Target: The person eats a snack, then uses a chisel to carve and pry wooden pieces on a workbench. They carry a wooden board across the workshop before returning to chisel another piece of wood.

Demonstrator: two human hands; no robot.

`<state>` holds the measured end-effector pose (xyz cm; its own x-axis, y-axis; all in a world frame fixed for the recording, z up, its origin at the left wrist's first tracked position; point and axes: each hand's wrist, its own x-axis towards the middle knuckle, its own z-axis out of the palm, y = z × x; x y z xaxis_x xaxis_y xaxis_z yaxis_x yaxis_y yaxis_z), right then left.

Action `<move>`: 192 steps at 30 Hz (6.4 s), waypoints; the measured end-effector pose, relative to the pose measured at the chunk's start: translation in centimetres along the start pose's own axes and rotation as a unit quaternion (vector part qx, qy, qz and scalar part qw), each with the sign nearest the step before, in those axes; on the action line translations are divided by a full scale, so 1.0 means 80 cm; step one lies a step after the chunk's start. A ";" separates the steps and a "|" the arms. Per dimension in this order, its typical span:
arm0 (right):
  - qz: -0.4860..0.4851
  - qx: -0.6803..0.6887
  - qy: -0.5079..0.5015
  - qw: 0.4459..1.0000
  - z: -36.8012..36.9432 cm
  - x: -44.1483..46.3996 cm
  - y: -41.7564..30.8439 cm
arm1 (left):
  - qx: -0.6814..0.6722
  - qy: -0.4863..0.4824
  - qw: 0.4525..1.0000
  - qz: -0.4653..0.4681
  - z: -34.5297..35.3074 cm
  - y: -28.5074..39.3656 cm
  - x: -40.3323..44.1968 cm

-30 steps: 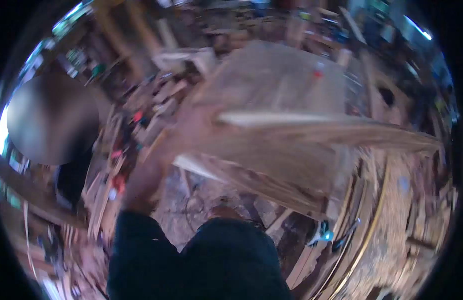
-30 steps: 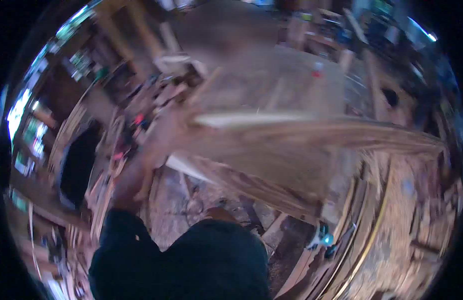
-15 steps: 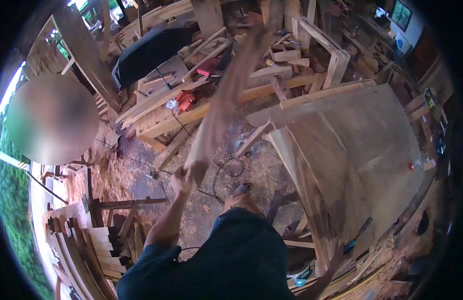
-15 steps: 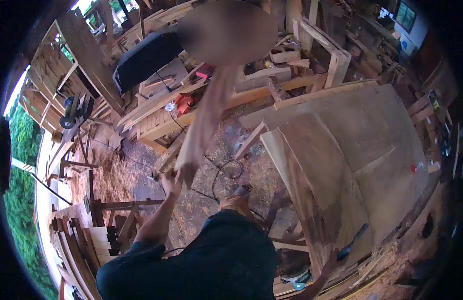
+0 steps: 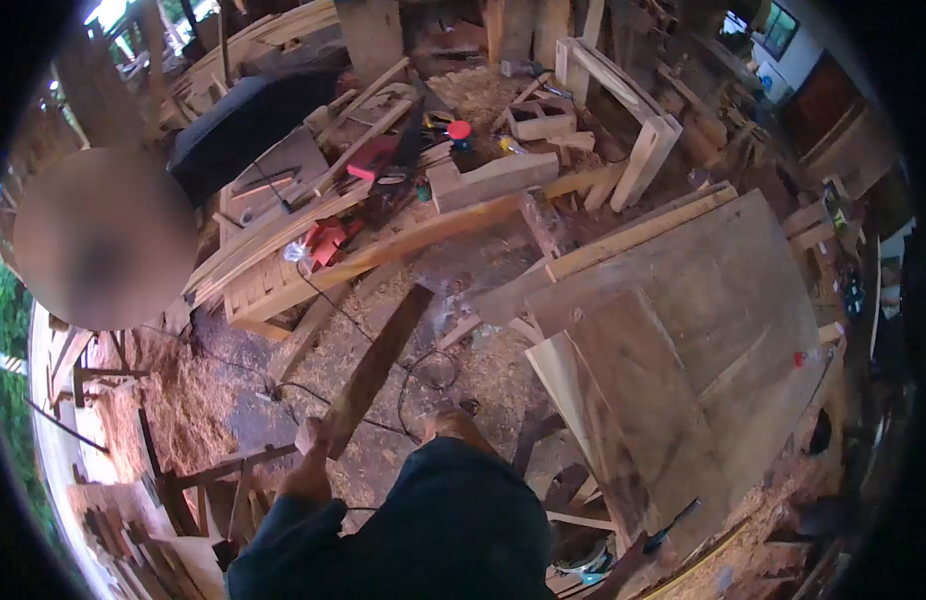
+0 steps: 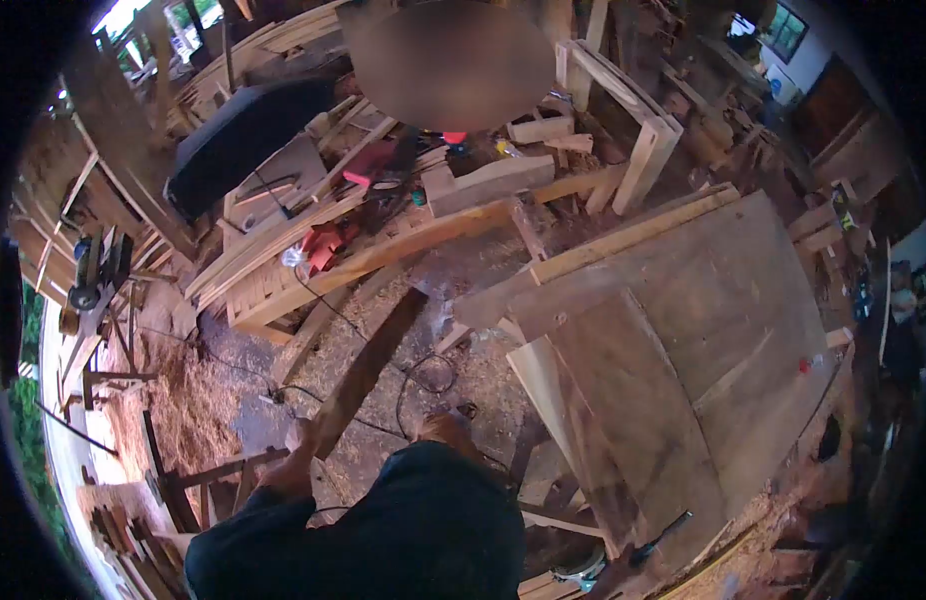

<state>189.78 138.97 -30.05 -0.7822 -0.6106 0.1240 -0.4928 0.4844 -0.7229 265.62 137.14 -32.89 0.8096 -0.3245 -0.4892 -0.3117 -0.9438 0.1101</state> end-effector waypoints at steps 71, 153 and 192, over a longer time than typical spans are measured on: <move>-0.097 -0.174 -0.007 0.980 0.022 0.103 -0.023 | 0.022 -0.579 0.692 0.431 0.282 0.290 -0.464; 0.340 0.231 0.123 0.903 -0.152 -0.204 -0.027 | 0.189 -0.495 -0.164 0.832 0.429 0.388 -0.926; 0.417 -0.047 -0.026 0.907 -0.169 -0.037 -0.238 | -0.071 -0.723 0.243 0.643 0.535 0.597 -0.868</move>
<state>196.33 140.01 -7.49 -0.8801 -0.0345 -0.4735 0.2297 0.8418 -0.4884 173.22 117.29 -30.72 -0.9646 -0.0922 0.2469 0.2584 -0.1466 0.9549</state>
